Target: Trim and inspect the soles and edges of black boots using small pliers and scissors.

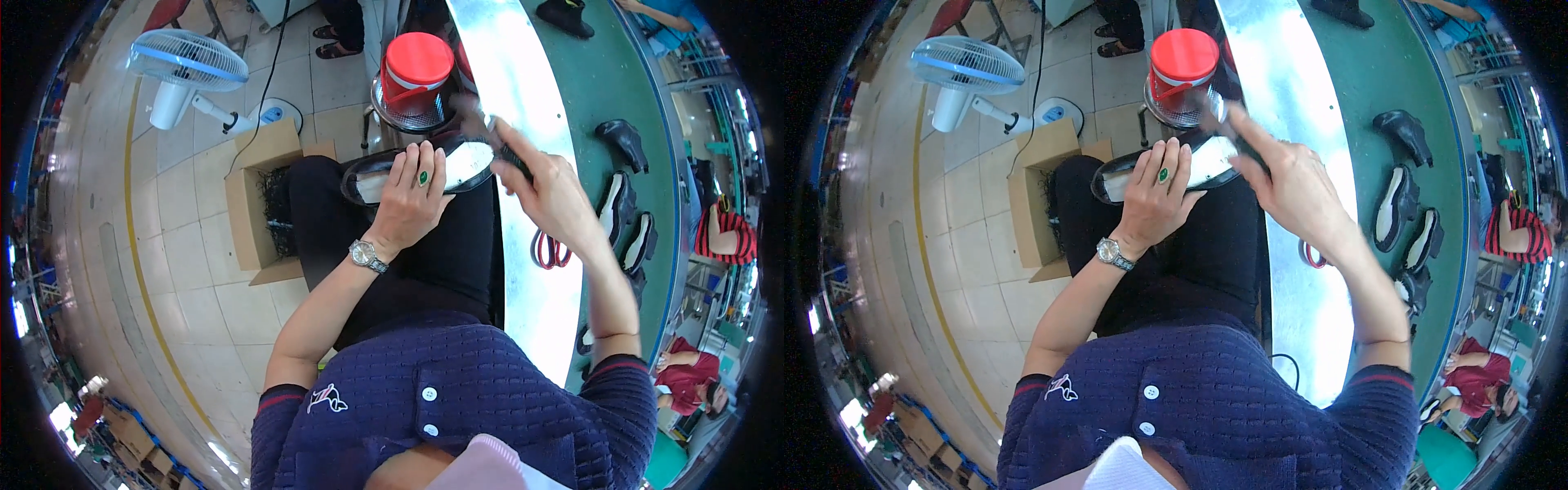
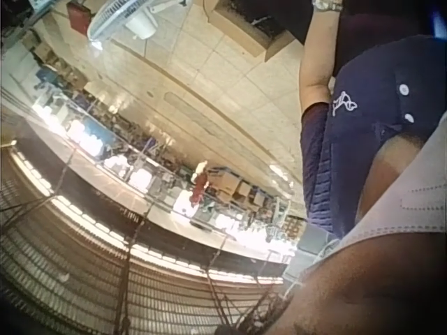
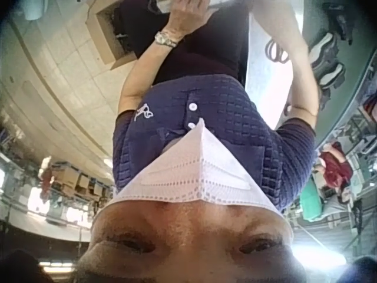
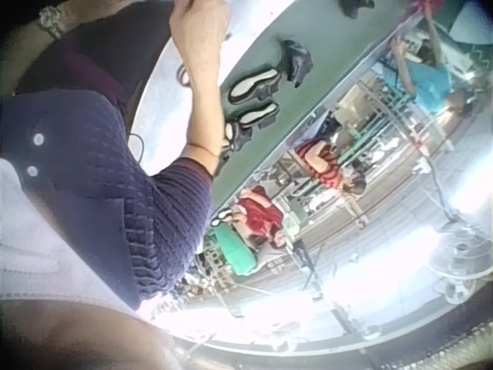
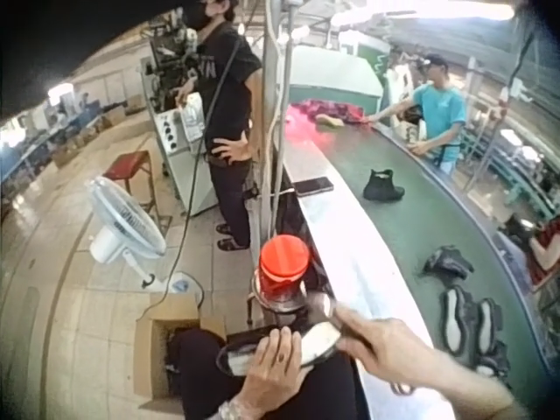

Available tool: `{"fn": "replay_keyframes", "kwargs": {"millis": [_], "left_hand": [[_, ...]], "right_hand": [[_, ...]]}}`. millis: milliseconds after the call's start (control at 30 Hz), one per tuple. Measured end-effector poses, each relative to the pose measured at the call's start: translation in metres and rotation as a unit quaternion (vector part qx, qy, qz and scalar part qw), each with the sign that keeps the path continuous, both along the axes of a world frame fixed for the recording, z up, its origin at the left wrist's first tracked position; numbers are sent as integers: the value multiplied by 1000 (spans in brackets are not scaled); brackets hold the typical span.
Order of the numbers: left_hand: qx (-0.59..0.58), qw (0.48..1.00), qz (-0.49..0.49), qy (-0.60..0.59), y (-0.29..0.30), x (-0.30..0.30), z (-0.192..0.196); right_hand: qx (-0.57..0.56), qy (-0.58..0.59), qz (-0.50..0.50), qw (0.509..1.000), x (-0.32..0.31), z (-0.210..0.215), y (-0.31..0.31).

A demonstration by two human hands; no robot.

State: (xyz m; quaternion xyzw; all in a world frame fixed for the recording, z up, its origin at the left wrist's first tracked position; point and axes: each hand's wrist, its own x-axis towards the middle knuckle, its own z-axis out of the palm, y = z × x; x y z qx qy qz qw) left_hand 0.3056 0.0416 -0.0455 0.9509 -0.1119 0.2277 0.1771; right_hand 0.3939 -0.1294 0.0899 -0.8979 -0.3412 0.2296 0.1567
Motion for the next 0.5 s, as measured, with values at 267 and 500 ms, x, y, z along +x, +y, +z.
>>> {"fn": "replay_keyframes", "kwargs": {"millis": [267, 500], "left_hand": [[26, 1000, 9, -10, 0, 4, -3], [30, 999, 18, -1, -2, 4, 0]], "right_hand": [[48, 30, -108, 993, 0, -28, 5], [11, 26, -149, 988, 4, -43, 5]]}}
